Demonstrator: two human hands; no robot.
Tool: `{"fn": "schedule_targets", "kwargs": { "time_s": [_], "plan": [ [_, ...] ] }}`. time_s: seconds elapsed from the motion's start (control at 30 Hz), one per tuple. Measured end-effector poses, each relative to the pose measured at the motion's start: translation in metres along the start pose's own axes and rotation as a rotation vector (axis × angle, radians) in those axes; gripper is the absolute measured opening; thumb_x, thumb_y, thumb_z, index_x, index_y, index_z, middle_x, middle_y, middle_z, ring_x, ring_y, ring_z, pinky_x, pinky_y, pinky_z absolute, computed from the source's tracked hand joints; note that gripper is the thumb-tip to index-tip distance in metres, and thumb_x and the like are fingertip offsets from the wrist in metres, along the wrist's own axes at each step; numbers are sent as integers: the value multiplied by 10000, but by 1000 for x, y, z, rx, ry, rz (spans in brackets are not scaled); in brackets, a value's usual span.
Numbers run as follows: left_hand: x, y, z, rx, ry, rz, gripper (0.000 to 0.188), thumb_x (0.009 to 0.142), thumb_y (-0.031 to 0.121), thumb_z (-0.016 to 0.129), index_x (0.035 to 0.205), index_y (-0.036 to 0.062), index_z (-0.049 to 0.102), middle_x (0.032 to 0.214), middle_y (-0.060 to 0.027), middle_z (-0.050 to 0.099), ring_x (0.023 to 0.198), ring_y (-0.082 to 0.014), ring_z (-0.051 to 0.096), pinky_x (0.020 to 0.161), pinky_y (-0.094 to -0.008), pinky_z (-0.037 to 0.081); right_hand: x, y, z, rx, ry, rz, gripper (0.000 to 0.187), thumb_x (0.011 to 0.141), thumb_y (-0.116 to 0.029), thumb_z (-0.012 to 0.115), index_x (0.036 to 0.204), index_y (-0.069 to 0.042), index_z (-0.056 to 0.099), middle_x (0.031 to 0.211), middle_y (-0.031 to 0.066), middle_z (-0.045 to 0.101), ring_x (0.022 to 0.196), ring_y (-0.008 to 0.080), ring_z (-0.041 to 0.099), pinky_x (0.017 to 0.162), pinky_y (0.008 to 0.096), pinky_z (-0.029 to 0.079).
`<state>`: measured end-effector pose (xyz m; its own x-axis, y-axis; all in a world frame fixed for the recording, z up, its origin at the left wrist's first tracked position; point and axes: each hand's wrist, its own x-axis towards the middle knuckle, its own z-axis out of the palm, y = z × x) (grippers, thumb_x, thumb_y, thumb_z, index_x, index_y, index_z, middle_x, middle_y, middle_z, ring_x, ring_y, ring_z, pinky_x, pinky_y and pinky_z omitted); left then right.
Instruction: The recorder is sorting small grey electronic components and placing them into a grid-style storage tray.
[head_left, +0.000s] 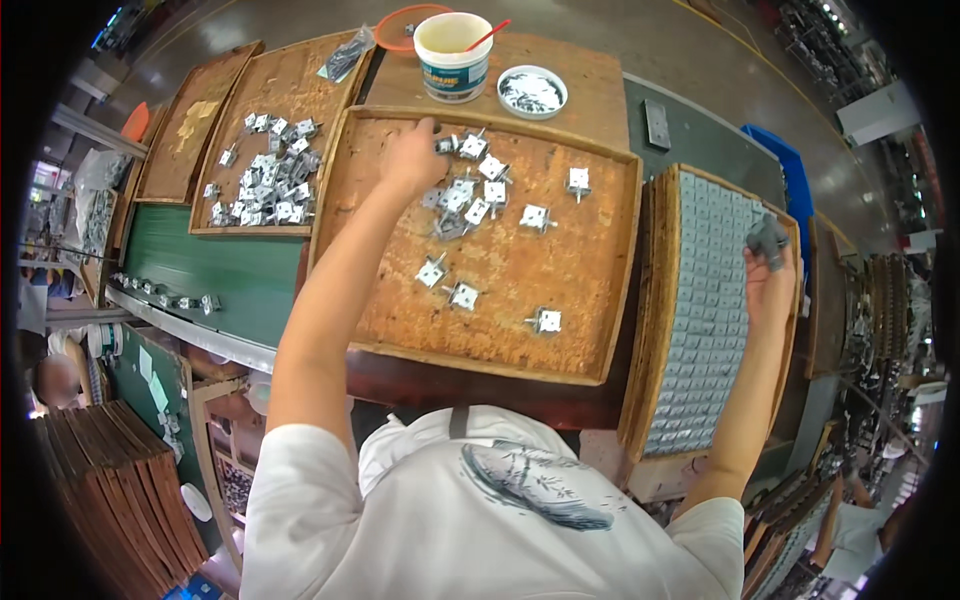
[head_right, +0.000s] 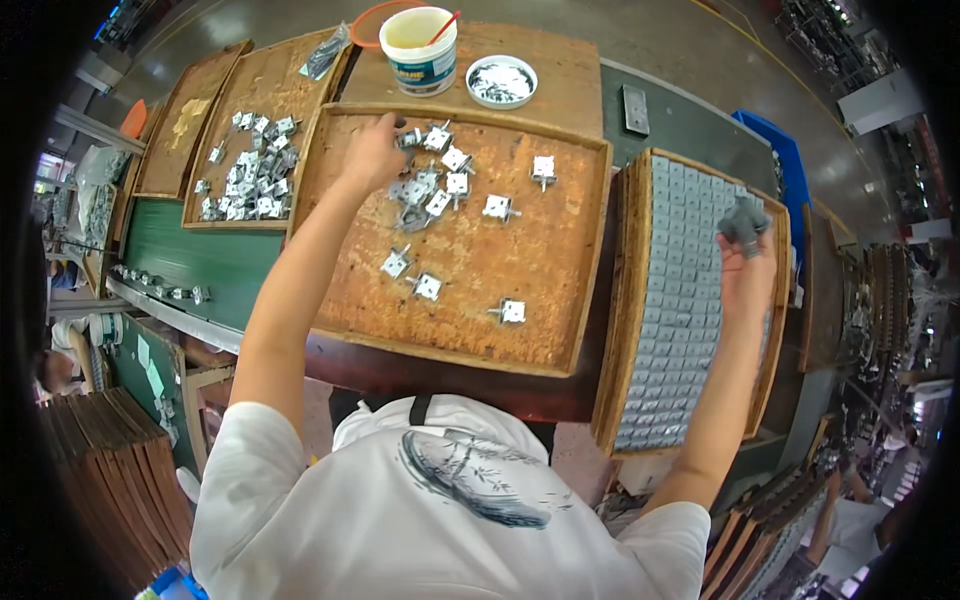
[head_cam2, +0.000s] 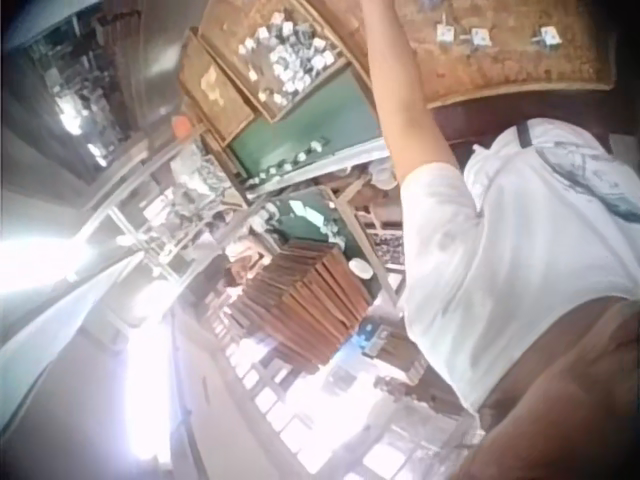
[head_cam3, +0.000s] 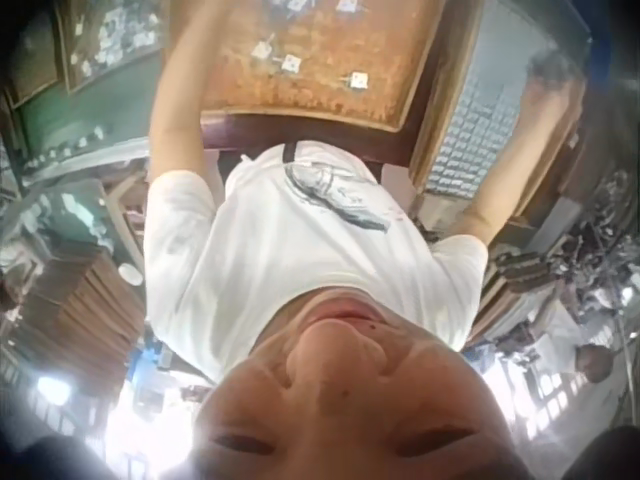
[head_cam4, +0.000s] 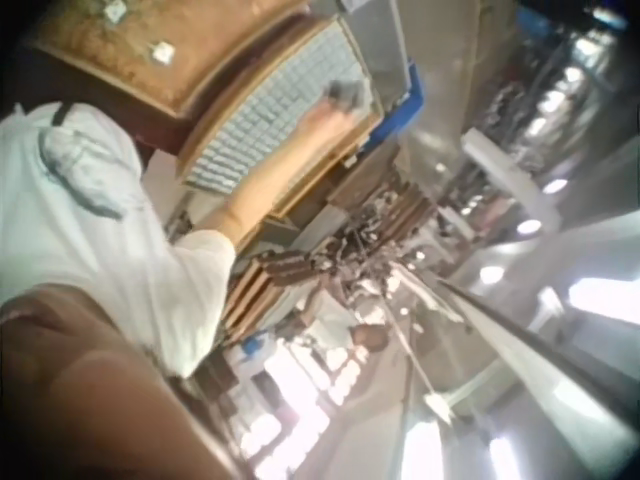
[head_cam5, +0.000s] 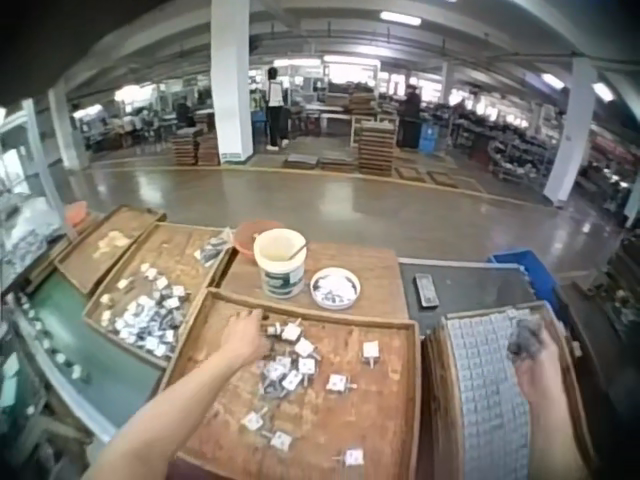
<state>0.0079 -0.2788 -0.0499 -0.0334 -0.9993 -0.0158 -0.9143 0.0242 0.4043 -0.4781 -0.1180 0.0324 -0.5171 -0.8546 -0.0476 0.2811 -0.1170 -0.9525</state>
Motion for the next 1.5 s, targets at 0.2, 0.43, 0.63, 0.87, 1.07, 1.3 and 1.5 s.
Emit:
{"fn": "schedule_targets", "kwargs": {
  "time_s": [0.2,0.43,0.63,0.87,1.07,1.3,1.5],
  "plan": [
    [29,-20,19,-133,97,23,290,778,156,641,1037,25,622,1095,-199,637,1028,-390,598,895,-477,477,-107,41,60,-218,-58,-67,306,904,-63,661,1194,21,618,990,81,675,766,148,643,623,251,509],
    [-62,-5,-21,-1086,231,131,213,832,69,714,1015,9,622,935,-60,691,837,-130,639,747,-281,495,-165,71,116,-188,-217,104,272,931,-84,624,1182,20,610,999,75,675,826,153,665,657,259,529],
    [-188,3,-36,-1593,-25,12,317,854,17,703,1152,28,595,1046,-19,662,973,-125,619,875,-269,499,-197,89,169,-96,-410,189,394,886,-69,670,1256,15,560,1059,70,641,942,165,638,827,301,546],
    [-265,-9,-49,-1607,-237,-4,364,859,-74,642,1204,29,586,1153,-25,600,1079,-125,578,909,-275,484,-250,64,200,-448,-684,301,405,866,-66,710,1233,16,558,1032,61,648,867,152,649,762,294,553],
    [-279,-6,-63,-1390,-199,126,318,870,-82,621,1179,-10,605,1126,-39,578,1077,-130,580,899,-266,485,-261,58,196,-995,-816,-509,303,813,-95,734,1062,20,603,949,147,641,801,294,654,669,343,526],
    [-286,6,-63,-1372,-212,193,344,871,-88,605,1210,-28,600,1099,-53,558,1034,-145,587,878,-282,491,-270,55,194,-1003,-839,-589,249,730,-53,735,931,21,610,880,154,588,750,340,610,639,390,500],
    [-289,17,-51,-1246,-199,175,337,894,-92,565,1222,-22,595,1104,-59,548,1042,-152,587,896,-279,488,-270,72,185,-1102,-745,-758,234,717,-40,728,908,16,605,858,145,575,741,342,606,621,396,487]
  ]
}}
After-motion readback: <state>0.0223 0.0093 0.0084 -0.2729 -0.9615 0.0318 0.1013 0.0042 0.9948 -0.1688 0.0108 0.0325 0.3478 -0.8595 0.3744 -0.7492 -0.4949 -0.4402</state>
